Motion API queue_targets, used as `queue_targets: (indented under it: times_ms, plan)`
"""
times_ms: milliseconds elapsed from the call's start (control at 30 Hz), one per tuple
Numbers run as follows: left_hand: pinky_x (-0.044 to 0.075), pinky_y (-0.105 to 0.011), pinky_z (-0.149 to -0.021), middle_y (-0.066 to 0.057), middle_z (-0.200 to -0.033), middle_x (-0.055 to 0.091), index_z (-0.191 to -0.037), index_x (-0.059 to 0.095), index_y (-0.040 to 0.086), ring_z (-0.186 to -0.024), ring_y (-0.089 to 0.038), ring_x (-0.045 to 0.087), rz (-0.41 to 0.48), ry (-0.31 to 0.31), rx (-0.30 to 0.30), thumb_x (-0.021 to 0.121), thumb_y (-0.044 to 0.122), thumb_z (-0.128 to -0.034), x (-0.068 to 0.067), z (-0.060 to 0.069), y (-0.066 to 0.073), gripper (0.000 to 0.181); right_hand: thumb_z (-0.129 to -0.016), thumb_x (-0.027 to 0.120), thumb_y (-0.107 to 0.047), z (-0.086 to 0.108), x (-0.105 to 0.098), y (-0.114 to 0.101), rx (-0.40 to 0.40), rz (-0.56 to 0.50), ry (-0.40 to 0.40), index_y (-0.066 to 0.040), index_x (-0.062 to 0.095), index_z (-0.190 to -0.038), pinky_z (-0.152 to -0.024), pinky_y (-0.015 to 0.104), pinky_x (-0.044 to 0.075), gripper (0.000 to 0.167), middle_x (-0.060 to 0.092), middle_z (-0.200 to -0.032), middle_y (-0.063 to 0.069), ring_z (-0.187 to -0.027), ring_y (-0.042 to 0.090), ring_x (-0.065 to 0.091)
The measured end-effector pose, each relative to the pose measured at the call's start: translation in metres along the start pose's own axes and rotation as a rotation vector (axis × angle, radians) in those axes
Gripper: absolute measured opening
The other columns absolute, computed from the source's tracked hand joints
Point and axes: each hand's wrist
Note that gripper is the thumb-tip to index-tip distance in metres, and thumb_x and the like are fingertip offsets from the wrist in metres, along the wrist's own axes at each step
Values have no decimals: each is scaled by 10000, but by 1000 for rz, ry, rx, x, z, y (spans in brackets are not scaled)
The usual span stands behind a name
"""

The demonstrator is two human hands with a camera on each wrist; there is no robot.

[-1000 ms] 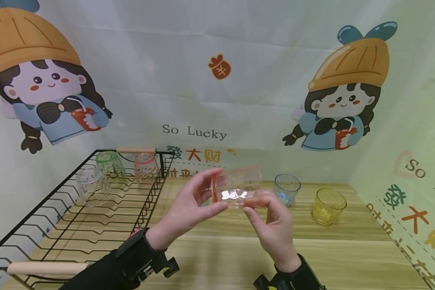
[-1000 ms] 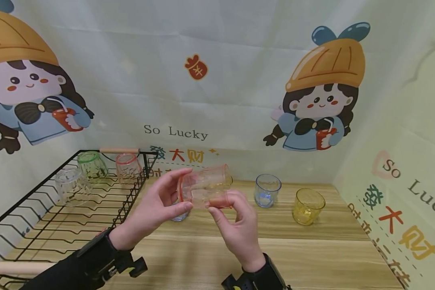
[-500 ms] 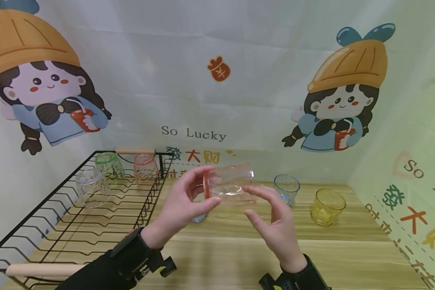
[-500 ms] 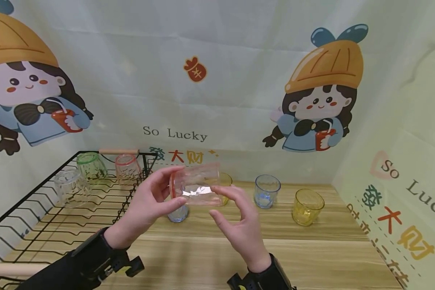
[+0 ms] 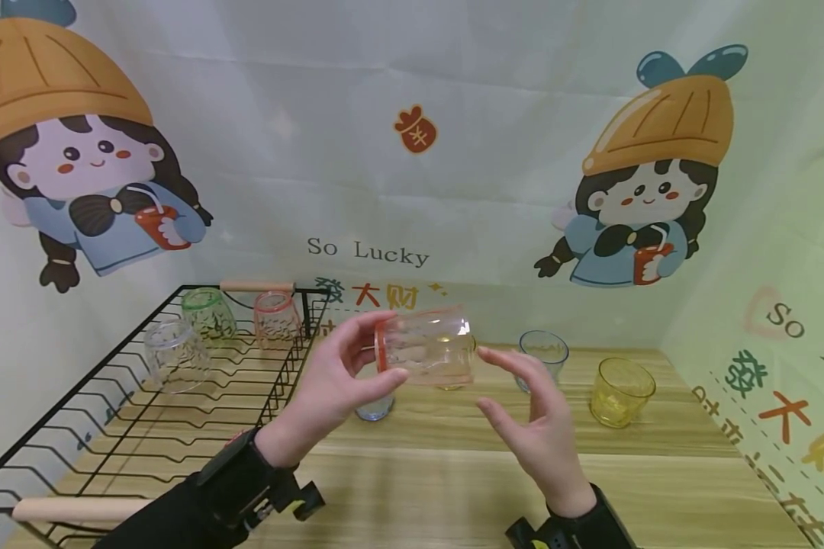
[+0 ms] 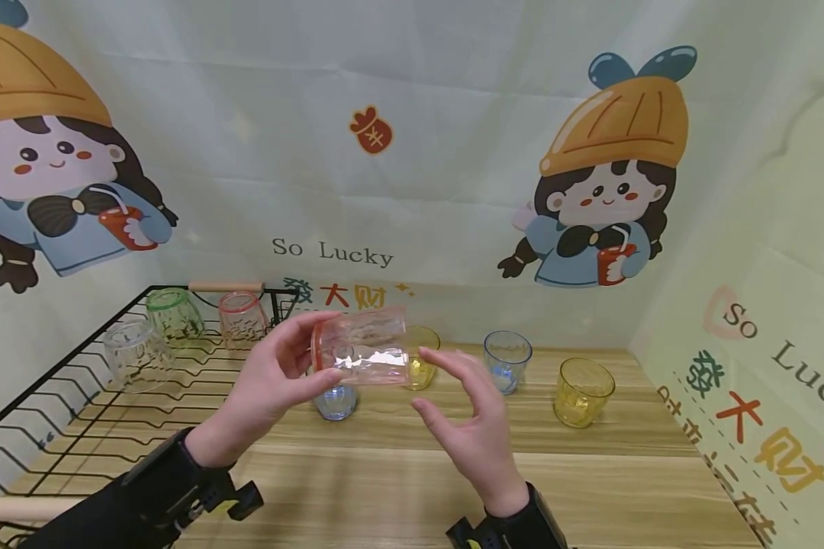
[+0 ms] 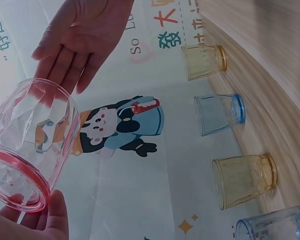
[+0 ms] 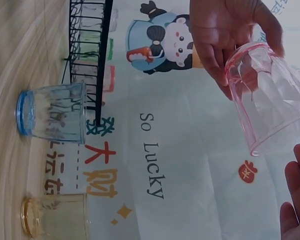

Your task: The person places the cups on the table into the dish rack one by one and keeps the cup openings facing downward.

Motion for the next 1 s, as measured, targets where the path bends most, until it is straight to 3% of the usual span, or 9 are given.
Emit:
queue_targets:
  times_ms: [167, 533, 1000]
  plan:
    - [470, -290, -1025, -116, -1344, 543, -1413, 478, 35, -1209, -240, 539, 7, 2, -16, 789, -17, -789, -4, 0, -1, 700, -895, 737, -134, 0, -3, 1, -7, 6, -1, 98, 569, -1284, -1102, 337, 363, 483, 616, -1308, 146, -1244, 221, 514]
    - [474, -292, -1021, -119, -1343, 540, -1419, 474, 45, -1214, -241, 535, -14, 14, -36, 783, -2, -809, -11, 1, -1, 685, -767, 738, 143, 3, -11, 3, 33, 54, -21, 78, 564, -1309, -1117, 346, 345, 572, 607, -1323, 133, -1262, 212, 503]
    - [482, -270, -1003, -129, -1310, 557, -1402, 484, 33, -1198, -249, 548, -103, 51, -60, 784, 8, -805, -25, 0, -4, 669, -798, 767, 46, 6, -22, 11, 24, 131, -29, 64, 572, -1312, -1161, 407, 284, 549, 609, -1317, 153, -1264, 200, 511]
Point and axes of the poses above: each hand's wrist, its own z-axis away from the middle knuckle, its own x-axis out of the palm, y = z × x
